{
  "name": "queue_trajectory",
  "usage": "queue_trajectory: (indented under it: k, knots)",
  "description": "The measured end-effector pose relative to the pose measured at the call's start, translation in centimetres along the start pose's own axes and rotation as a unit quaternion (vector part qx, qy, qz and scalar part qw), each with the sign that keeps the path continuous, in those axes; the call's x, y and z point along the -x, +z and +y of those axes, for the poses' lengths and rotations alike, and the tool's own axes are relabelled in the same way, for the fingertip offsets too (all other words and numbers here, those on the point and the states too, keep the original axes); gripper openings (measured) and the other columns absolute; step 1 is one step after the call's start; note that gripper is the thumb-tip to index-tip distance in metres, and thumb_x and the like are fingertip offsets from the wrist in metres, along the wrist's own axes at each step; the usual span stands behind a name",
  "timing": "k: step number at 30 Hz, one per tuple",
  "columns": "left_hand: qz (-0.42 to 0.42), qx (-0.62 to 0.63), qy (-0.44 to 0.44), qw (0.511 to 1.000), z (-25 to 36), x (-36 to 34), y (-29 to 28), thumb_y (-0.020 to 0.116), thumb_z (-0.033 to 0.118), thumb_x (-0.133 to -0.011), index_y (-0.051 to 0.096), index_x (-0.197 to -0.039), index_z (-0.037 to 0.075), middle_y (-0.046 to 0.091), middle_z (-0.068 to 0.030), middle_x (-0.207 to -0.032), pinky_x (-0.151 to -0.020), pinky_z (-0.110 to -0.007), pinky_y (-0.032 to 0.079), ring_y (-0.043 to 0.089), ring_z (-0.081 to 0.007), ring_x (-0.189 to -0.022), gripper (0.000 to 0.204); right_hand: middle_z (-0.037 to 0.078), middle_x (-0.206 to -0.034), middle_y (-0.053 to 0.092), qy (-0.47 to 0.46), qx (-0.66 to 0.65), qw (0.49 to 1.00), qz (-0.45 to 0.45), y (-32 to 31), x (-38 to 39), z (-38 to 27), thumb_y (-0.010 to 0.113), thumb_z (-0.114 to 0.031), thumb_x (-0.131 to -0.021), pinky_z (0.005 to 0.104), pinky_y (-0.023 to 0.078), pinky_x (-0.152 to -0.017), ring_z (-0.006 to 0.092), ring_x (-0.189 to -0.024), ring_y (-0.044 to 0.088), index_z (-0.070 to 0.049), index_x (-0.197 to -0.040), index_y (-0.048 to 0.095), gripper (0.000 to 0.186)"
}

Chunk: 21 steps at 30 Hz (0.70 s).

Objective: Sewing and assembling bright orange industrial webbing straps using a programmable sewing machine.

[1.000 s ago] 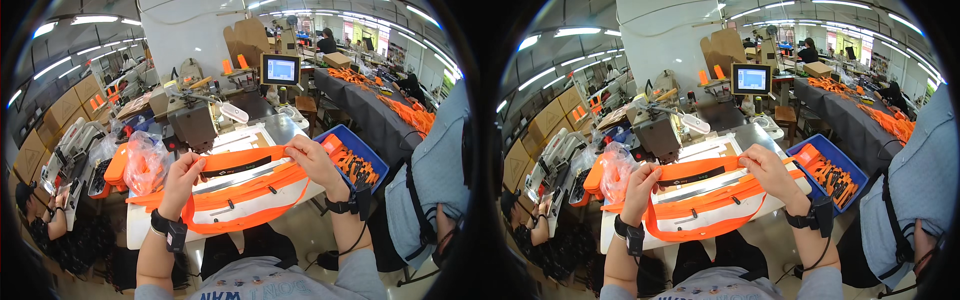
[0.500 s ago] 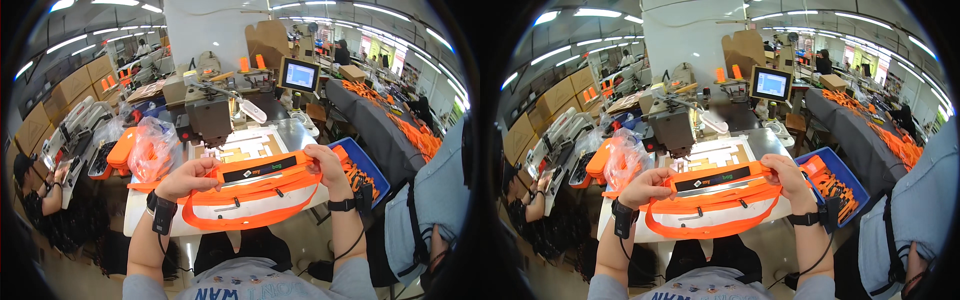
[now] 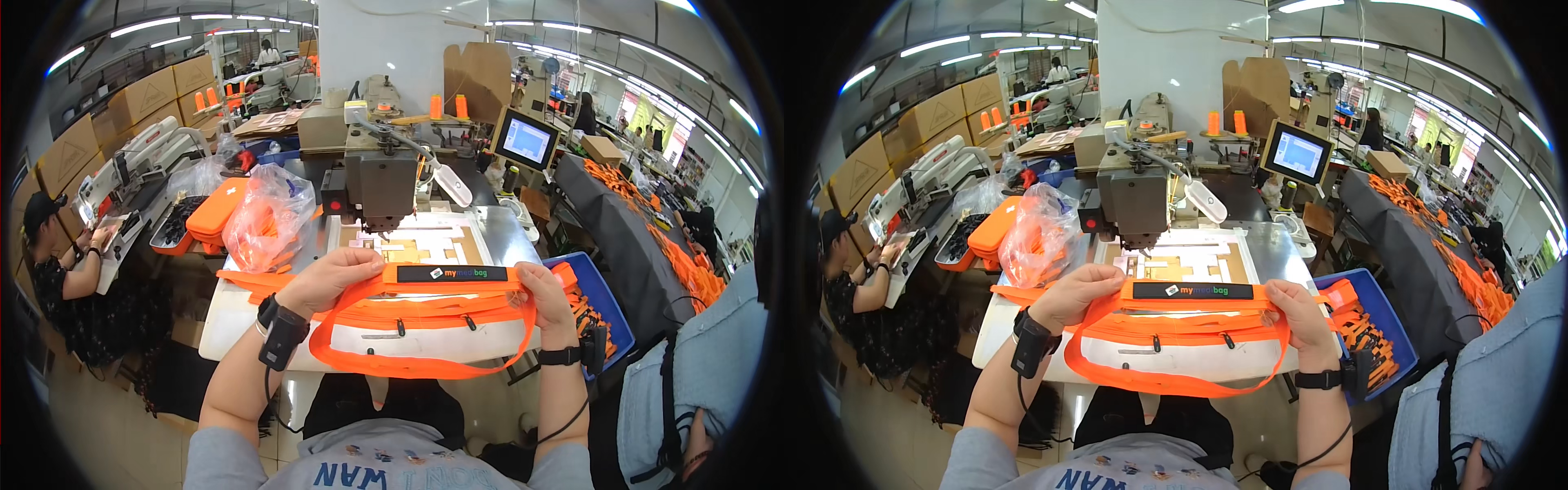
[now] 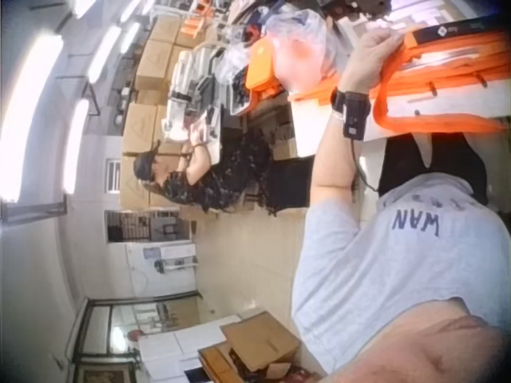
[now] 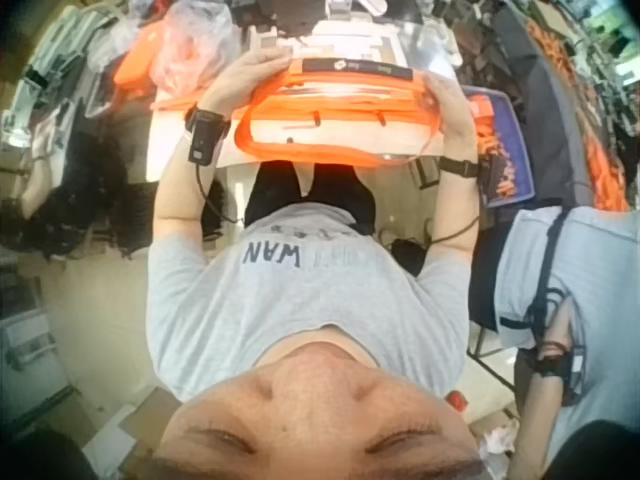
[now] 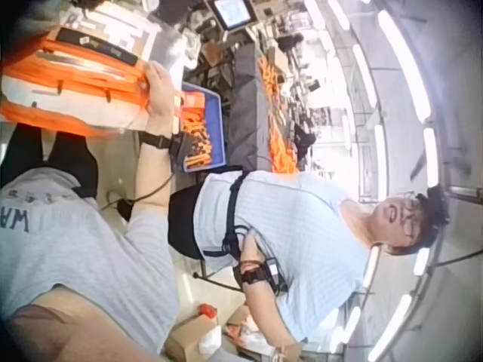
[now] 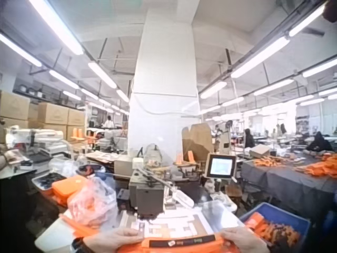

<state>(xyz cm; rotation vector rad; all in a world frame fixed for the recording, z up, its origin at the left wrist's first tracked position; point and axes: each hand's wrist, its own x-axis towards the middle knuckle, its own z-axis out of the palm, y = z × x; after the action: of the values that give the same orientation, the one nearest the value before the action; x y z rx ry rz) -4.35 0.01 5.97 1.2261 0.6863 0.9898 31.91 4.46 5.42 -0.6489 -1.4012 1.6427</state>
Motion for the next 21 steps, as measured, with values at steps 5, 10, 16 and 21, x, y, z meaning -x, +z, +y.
queue_trajectory:
  k: [5, 10, 16, 21]
  knots:
    - [0.042, 0.138, 0.045, 0.989, 0.9, 0.1, 1.4, 0.056, 0.019, -0.095, 0.057, -0.111, 0.004, 0.062, -0.0038, -0.096, -0.079, -0.030, 0.051, 0.056, -0.0108, -0.077, 0.021, -0.001, -0.059, 0.045, -0.027, -0.102, 0.994, -0.018, 2.9, -0.8, -0.2, 0.055, -0.026, -0.097, 0.0232, 0.039, -0.052, 0.0089, -0.053, 0.044, -0.005, -0.083, 0.054, 0.025]
    - [-0.038, 0.300, 0.197, 0.932, 3.0, -0.5, 1.1, 0.056, 0.010, -0.093, 0.053, -0.122, 0.006, 0.061, -0.0078, -0.110, -0.083, -0.032, 0.049, 0.058, -0.0137, -0.088, 0.029, 0.009, -0.075, 0.063, 0.007, -0.087, 0.992, -0.092, 3.6, -1.4, 0.3, 0.058, -0.014, -0.093, 0.0254, 0.049, -0.060, 0.0134, -0.062, 0.058, 0.003, -0.101, 0.061, 0.019]
    - [0.000, 0.344, 0.306, 0.888, 5.6, 1.2, -0.7, 0.048, -0.006, -0.087, 0.051, -0.124, 0.005, 0.061, -0.0051, -0.119, -0.093, -0.033, 0.043, 0.059, -0.0168, -0.097, 0.039, 0.012, -0.087, 0.069, 0.021, 0.149, 0.988, -0.045, 4.0, -0.9, 1.7, 0.058, -0.009, -0.091, 0.0259, 0.051, -0.075, 0.0138, -0.080, 0.064, 0.007, -0.100, 0.065, 0.019]
    - [0.040, 0.375, 0.322, 0.868, 5.6, 3.3, -1.9, 0.047, -0.003, -0.089, 0.053, -0.117, 0.003, 0.064, -0.0027, -0.104, -0.084, -0.030, 0.043, 0.057, -0.0125, -0.087, 0.030, 0.011, -0.081, 0.067, -0.111, 0.422, 0.893, 0.110, 3.3, -0.9, 3.3, 0.060, -0.012, -0.090, 0.0257, 0.046, -0.066, 0.0119, -0.073, 0.061, 0.002, -0.095, 0.066, 0.017]
